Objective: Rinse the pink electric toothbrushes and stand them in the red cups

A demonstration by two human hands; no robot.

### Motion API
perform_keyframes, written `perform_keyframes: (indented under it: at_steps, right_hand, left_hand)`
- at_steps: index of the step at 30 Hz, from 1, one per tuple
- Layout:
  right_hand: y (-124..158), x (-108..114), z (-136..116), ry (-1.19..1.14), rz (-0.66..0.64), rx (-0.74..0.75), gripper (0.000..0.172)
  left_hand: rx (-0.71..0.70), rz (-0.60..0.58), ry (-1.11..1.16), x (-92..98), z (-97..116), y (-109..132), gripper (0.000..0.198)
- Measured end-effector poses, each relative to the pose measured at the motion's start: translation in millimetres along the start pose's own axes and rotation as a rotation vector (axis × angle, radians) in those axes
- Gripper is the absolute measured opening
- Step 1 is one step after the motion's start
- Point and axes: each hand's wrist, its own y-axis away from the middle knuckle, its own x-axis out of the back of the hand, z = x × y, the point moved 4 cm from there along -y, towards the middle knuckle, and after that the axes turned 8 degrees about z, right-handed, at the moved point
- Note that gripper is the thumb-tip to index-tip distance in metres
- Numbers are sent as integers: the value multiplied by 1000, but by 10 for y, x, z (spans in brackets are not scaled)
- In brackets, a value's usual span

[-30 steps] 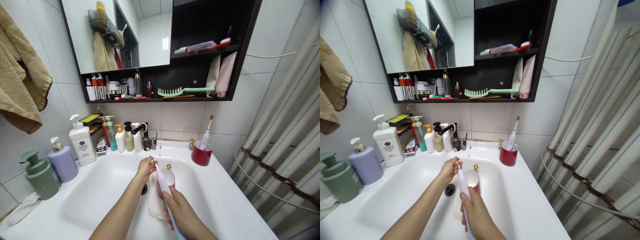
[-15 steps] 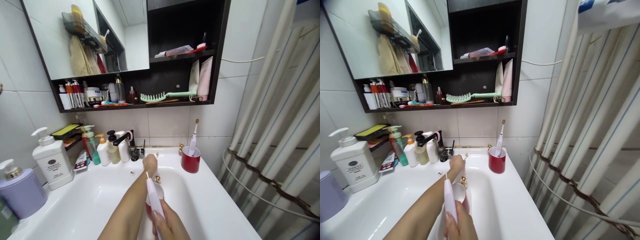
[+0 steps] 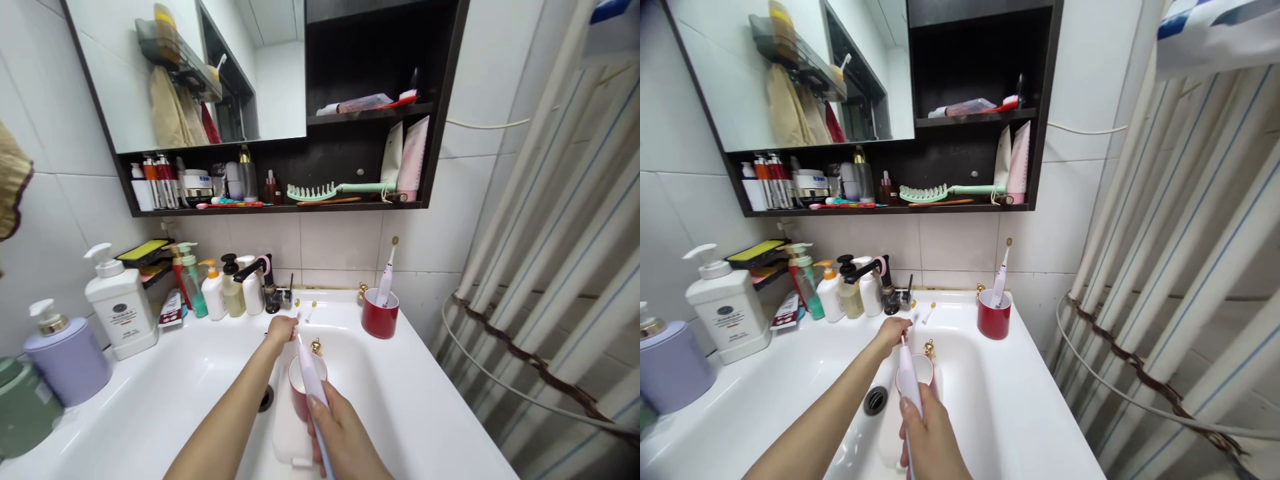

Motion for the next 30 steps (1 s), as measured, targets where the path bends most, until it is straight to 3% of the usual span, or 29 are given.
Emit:
perform_keyframes:
  at_steps: [4,9,22,30]
  right_hand:
    - [63,-93,18,-27,-64,-8,21]
    - [104,-232,89,-79,-164,-38,22]
    - [163,-252,-22,-248,-147,-138,25]
    - [107,-216,33,-232,-112,-127,26]
  left_hand:
    - [105,-82,155,249,25,417,7]
    - [292,-127,474,342,9,739,10]
    - [228,-186,532,275,-18,755,10]
    - [157,-233,478,160,-31,855,12]
